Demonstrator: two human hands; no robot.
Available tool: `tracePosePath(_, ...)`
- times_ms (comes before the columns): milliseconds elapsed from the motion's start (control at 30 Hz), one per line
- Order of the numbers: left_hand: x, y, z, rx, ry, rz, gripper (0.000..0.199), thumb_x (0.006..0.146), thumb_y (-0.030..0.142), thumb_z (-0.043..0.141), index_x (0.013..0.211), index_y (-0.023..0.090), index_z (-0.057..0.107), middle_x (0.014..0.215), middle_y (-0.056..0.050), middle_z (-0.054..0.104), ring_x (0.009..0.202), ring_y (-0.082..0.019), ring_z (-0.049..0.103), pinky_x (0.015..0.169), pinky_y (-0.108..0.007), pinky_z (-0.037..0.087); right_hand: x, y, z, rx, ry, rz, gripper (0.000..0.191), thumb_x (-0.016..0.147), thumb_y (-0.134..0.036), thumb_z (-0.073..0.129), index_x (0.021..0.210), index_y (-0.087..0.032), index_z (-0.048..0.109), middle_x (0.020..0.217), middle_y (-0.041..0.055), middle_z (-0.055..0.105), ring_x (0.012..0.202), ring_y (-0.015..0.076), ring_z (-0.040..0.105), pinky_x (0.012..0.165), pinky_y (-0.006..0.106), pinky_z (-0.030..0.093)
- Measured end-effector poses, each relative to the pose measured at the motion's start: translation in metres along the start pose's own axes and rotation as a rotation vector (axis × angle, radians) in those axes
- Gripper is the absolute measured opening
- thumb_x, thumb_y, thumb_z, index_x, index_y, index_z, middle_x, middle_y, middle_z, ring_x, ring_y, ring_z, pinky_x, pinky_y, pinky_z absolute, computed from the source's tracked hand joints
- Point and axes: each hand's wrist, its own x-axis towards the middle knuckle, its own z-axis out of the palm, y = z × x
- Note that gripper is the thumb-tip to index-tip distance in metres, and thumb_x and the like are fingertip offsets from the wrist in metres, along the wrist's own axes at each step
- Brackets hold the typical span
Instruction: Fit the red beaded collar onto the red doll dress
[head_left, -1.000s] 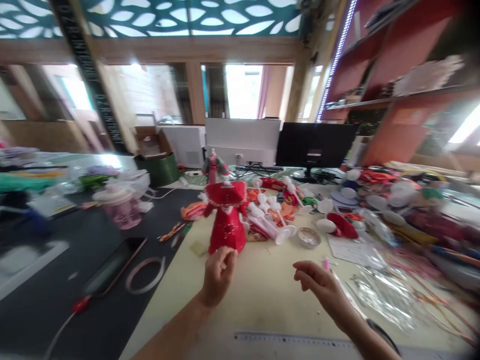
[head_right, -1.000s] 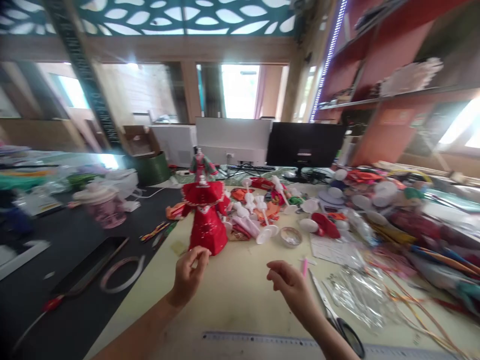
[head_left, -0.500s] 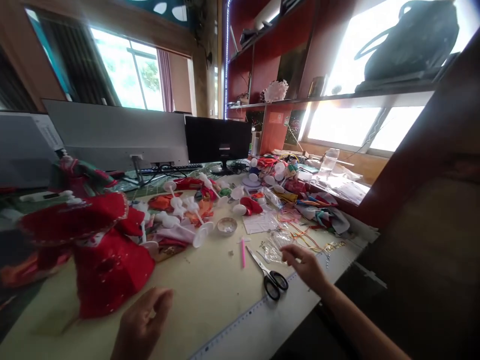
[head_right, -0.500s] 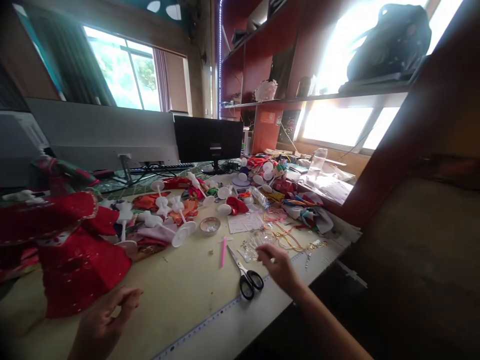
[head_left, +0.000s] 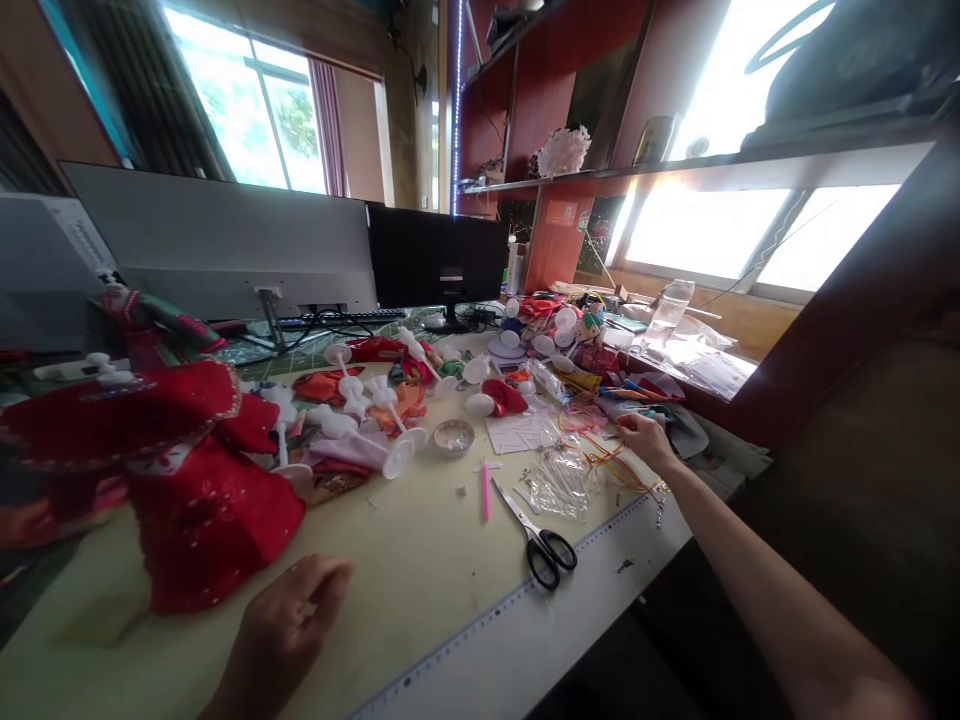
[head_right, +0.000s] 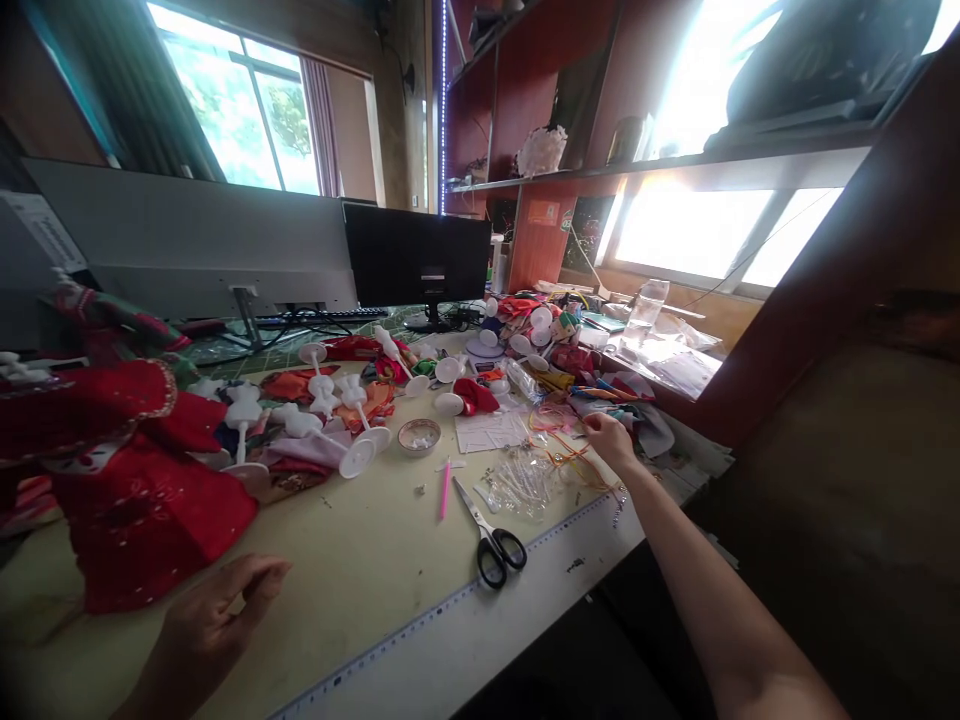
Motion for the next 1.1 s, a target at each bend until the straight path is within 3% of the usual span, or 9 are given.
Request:
tracePosePath(200,0.001,0.001,0.001,0.001,-0.063,-0.013,0.021,0.089,0.031,0.050,0.075,0.020,0.062,0.068,0.000,0.064,0.060,-0.011,0.061,0.059,-0.019,0.047,0.023,-0.010,0.020,-0.145,-0.063,0.027,0.030,0.090,-0.032,0.056,0.116,-0.017,0.056,0.120,0.0085,0.057,0.104,0.0207,0.058,0.088,0.043,0.049)
tracePosePath(367,0.002,0.005,0.001,-0.003,-0.110,-0.037,0.025,0.090,0.030,0.047,0.072,0.019,0.061,0.065,0.000,0.062,0.058,-0.012,0.059,0.058,-0.020,0.047,0.030,-0.007,0.027,-0.126,-0.129,0.051,0.028,0.090,-0.033,0.056,0.112,-0.017,0.058,0.116,0.0072,0.059,0.099,0.0195,0.060,0.083,0.039,0.051)
tracePosePath(500,0.001,0.001,0.001,-0.018,-0.098,-0.045,0.024,0.089,0.034,0.049,0.074,0.021,0.062,0.067,0.001,0.064,0.060,-0.012,0.061,0.059,-0.019,0.048,0.030,0.002,0.025,-0.029,-0.108,0.050,0.028,0.090,-0.033,0.056,0.111,-0.016,0.059,0.113,0.0066,0.060,0.094,0.0182,0.061,0.078,0.036,0.053)
tracePosePath(733,0.000,-0.003,0.001,-0.028,-0.105,-0.095,0.027,0.087,0.043,0.051,0.075,0.023,0.063,0.069,0.002,0.066,0.060,-0.013,0.062,0.057,-0.018,0.048,0.024,0.034,-0.010,0.091,-0.010,0.105,0.031,0.091,-0.035,0.054,0.116,-0.015,0.055,0.110,0.0072,0.060,0.091,0.0174,0.062,0.077,0.037,0.054)
tracePosePath(900,-0.001,-0.005,0.001,-0.024,-0.124,-0.104,0.026,0.086,0.044,0.051,0.077,0.024,0.063,0.071,0.003,0.067,0.062,-0.012,0.064,0.058,-0.016,0.048,0.008,0.058,-0.035,0.049,-0.041,0.133,0.027,0.090,-0.034,0.055,0.109,-0.014,0.059,0.106,0.0056,0.062,0.088,0.0169,0.062,0.076,0.035,0.053)
tracePosePath(1100,-0.003,-0.009,0.001,0.005,-0.130,-0.099,0.027,0.087,0.046,0.051,0.078,0.023,0.063,0.072,0.003,0.067,0.062,-0.011,0.063,0.058,-0.016,0.047,-0.006,0.056,-0.047,-0.016,-0.084,0.080,0.023,0.090,-0.035,0.056,0.097,-0.014,0.062,0.097,0.0032,0.064,0.084,0.0157,0.062,0.075,0.033,0.052)
